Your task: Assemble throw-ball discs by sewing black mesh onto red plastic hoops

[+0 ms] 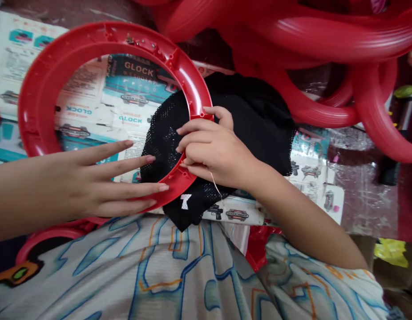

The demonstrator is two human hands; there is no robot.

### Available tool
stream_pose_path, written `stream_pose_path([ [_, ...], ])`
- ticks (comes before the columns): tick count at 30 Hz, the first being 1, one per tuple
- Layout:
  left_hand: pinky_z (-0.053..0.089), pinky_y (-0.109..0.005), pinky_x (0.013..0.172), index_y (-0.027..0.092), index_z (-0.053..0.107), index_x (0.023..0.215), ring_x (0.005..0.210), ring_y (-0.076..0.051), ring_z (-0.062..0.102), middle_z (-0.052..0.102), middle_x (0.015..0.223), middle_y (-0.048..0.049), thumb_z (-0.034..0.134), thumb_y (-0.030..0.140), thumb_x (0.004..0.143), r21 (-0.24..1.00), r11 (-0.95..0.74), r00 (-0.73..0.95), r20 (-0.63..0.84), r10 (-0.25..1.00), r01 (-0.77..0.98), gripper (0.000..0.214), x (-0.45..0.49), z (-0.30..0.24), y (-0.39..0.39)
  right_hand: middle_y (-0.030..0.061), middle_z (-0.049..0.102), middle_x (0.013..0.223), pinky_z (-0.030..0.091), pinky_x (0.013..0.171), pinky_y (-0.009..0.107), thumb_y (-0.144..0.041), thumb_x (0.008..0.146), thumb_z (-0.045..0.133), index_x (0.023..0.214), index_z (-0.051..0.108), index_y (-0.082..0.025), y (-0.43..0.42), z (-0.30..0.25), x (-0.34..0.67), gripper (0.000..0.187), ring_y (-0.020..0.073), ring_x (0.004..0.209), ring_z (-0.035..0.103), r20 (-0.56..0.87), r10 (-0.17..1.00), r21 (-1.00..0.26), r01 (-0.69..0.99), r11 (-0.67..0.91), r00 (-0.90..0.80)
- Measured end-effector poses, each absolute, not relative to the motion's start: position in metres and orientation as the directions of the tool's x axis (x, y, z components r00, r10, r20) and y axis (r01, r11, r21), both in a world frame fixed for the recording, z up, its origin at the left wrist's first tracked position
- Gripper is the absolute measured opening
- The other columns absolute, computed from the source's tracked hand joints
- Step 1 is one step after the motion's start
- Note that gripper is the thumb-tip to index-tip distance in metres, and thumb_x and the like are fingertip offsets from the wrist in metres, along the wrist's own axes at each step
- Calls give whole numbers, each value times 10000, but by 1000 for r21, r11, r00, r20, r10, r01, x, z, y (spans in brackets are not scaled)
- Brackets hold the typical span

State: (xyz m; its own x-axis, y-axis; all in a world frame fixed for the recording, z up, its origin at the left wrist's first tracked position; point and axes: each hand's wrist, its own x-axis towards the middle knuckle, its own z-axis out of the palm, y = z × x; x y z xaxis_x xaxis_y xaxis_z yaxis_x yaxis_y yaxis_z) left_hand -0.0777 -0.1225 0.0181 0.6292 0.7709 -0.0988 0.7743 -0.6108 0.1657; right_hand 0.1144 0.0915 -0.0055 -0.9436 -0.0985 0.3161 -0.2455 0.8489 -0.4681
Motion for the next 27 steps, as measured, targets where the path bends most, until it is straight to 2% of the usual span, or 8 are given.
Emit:
stream_pose_path([
  [3, 174, -589, 1221, 393, 473, 1372, 1463, -318, 305, 378, 1553, 106, 581, -3, 651, 175, -591, 606, -53, 793, 788, 830, -85, 20, -136, -51, 752, 935, 355, 1117, 499, -240, 887, 655, 733, 628, -225, 91, -8, 114, 157, 171, 1081, 653, 338, -91, -467, -251, 848, -937],
  [7, 194, -624, 1180, 278, 495, 1359, 1506, -316, 166, 319, 1589, -18, 478, 4, 845, 139, -435, 437, 18, 899, 889, 583, -97, 16, -156, -104, 748, 966, 341, 1091, 437, -342, 917, 611, 740, 654, -260, 98, -13, 111, 200, 128, 1081, 639, 309, -113, -508, -264, 820, -944],
  [10, 244, -620, 1157, 195, 548, 1301, 1471, -327, 260, 398, 1533, -119, 509, 86, 929, 59, -312, 308, 76, 948, 948, 389, -104, 14, -164, -97, 748, 969, 344, 1071, 411, -335, 910, 628, 772, 657, -271, 100, -15, 110, 155, 128, 1084, 640, 331, -115, -502, -278, 819, -937],
  [13, 283, -609, 1140, 165, 573, 1258, 1405, -341, 367, 528, 1417, -158, 595, 229, 926, 43, -163, 161, 56, 985, 986, 339, -107, 13, -168, -66, 751, 954, 359, 1053, 414, -297, 873, 687, 769, 620, -272, 99, -15, 111, 127, 157, 1082, 650, 373, -119, -483, -303, 822, -920],
  [17, 324, -618, 1101, 147, 600, 1211, 1350, -376, 428, 576, 1370, -150, 631, 288, 911, 122, 10, -11, 2, 1000, 993, 333, -107, 15, -172, -46, 750, 939, 378, 1026, 427, -277, 868, 698, 788, 606, -284, 98, -17, 111, 123, 183, 1073, 656, 382, -109, -483, -299, 823, -918],
  [21, 357, -631, 1027, 149, 607, 1164, 1271, -392, 472, 635, 1241, -157, 495, 464, 960, 247, 8, -22, 53, 998, 969, 391, -86, 21, -168, -52, 744, 945, 379, 1008, 448, -294, 865, 701, 786, 593, -276, 96, -16, 111, 136, 206, 1072, 656, 375, -103, -478, -288, 830, -921],
  [25, 495, -446, 797, 106, 632, 1013, 905, -278, 612, 712, 912, -112, 635, 284, 888, 340, 49, -138, 243, 960, 939, 217, -35, 22, -143, -68, 737, 926, 373, 980, 458, -301, 879, 680, 760, 570, -262, 89, -12, 112, 166, 207, 1034, 658, 347, -86, -494, -260, 830, -934],
  [27, 511, -421, 758, 112, 634, 1017, 861, -256, 618, 727, 911, -90, 635, 263, 886, 353, 74, -168, 243, 955, 933, 200, -10, 18, -128, -64, 735, 912, 370, 947, 454, -309, 881, 679, 766, 576, -252, 84, -10, 113, 165, 203, 993, 654, 340, -86, -496, -256, 830, -936],
])
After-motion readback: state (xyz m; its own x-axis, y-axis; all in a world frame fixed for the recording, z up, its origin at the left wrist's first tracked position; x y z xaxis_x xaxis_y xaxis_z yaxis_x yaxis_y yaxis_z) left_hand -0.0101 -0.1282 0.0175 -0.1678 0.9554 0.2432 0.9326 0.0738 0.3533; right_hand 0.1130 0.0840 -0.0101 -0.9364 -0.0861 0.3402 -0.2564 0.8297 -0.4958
